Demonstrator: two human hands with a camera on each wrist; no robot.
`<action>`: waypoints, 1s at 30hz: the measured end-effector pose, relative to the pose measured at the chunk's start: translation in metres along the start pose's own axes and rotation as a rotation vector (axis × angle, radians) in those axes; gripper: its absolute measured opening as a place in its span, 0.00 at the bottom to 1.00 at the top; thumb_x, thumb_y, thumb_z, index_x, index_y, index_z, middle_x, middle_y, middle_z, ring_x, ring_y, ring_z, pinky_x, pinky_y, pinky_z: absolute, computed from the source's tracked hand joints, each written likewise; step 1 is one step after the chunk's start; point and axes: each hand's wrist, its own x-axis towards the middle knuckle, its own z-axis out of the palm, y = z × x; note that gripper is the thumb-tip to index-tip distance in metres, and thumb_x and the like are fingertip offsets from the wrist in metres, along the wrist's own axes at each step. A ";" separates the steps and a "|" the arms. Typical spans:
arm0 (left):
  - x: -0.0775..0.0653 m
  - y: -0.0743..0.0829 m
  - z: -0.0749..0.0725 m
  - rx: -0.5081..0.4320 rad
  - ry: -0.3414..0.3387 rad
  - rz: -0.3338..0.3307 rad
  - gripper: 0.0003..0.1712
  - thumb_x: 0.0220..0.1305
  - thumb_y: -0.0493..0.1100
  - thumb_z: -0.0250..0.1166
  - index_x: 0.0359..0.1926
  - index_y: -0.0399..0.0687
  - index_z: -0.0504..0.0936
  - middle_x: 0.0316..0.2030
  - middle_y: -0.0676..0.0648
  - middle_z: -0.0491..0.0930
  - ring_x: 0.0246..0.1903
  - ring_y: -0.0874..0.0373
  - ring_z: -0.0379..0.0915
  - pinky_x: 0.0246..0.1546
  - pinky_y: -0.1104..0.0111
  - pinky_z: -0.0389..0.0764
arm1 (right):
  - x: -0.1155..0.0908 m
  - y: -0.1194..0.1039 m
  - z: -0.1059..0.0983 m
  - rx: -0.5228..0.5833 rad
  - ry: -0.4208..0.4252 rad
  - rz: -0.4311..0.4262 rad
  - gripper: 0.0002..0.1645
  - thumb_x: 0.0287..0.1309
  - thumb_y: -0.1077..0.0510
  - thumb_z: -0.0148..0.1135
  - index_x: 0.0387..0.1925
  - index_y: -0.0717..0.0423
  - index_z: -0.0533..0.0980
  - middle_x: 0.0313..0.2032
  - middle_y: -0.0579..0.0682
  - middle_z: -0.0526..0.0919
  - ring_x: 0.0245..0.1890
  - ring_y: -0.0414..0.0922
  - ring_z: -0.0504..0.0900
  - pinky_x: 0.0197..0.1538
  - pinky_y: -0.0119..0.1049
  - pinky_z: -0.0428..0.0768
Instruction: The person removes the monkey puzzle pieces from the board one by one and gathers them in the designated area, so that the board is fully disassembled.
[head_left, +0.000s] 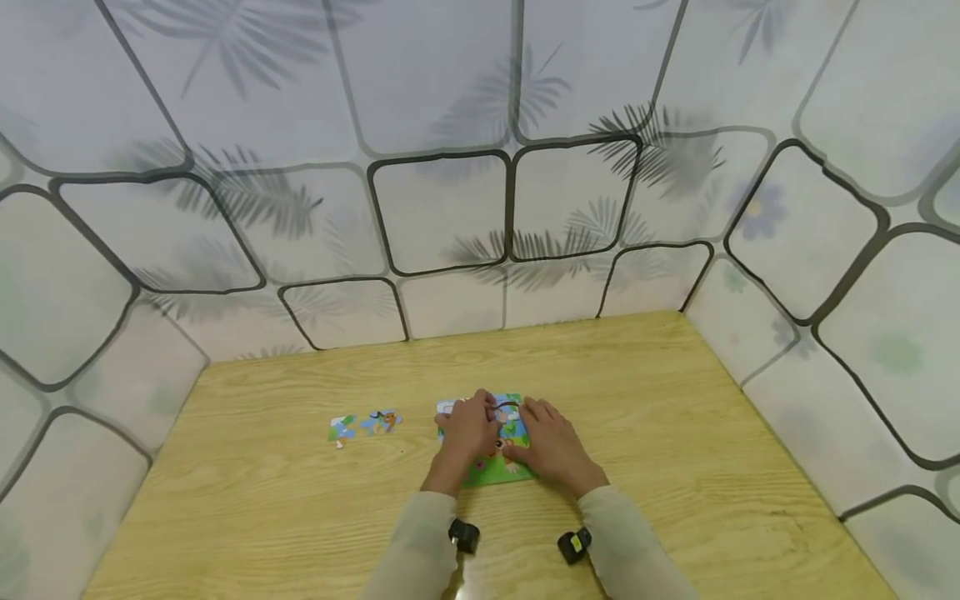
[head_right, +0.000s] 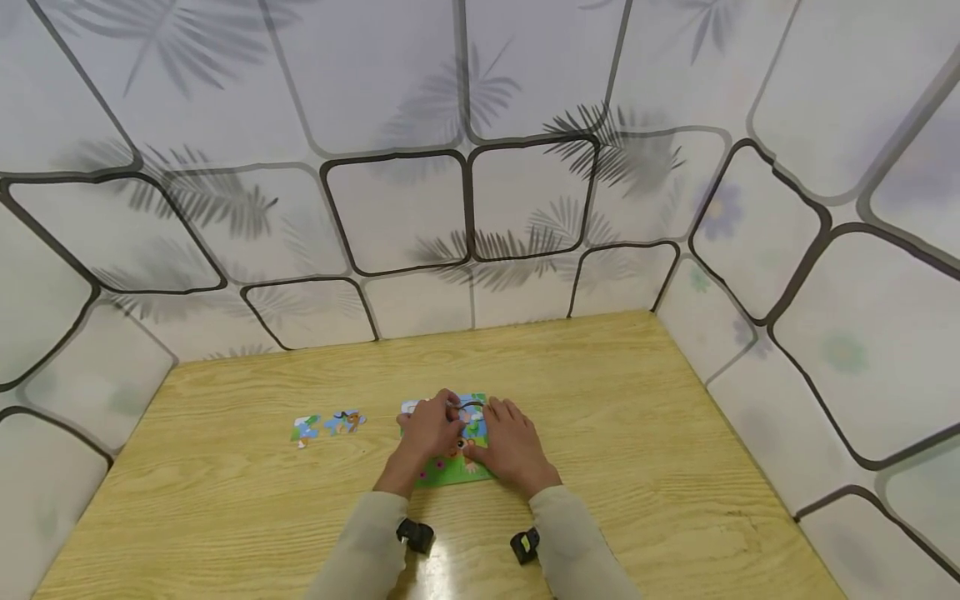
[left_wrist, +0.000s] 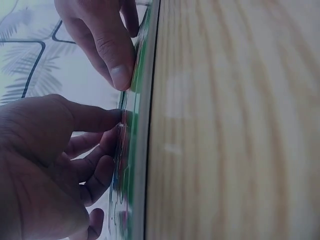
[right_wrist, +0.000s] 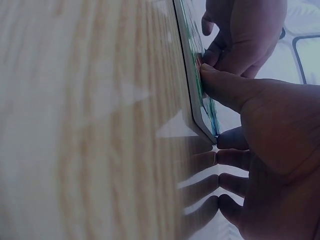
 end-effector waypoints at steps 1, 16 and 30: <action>0.000 0.000 0.000 0.002 -0.002 -0.002 0.15 0.64 0.46 0.62 0.51 0.53 0.78 0.31 0.54 0.79 0.50 0.46 0.71 0.52 0.39 0.57 | 0.000 0.000 0.000 0.003 -0.001 0.000 0.47 0.60 0.35 0.59 0.70 0.61 0.61 0.72 0.59 0.60 0.72 0.59 0.56 0.68 0.59 0.62; 0.006 -0.001 -0.001 0.047 -0.077 -0.016 0.22 0.62 0.52 0.64 0.56 0.53 0.77 0.41 0.48 0.79 0.53 0.44 0.69 0.54 0.35 0.58 | 0.000 0.000 -0.001 0.011 0.013 -0.008 0.46 0.60 0.35 0.59 0.69 0.60 0.62 0.72 0.58 0.60 0.72 0.59 0.57 0.69 0.57 0.62; 0.006 -0.012 -0.006 -0.214 0.005 0.061 0.08 0.66 0.46 0.62 0.43 0.54 0.74 0.41 0.51 0.82 0.45 0.51 0.77 0.53 0.40 0.58 | 0.002 0.001 0.000 0.001 -0.019 0.014 0.46 0.60 0.35 0.59 0.70 0.59 0.61 0.73 0.57 0.59 0.73 0.59 0.56 0.68 0.58 0.62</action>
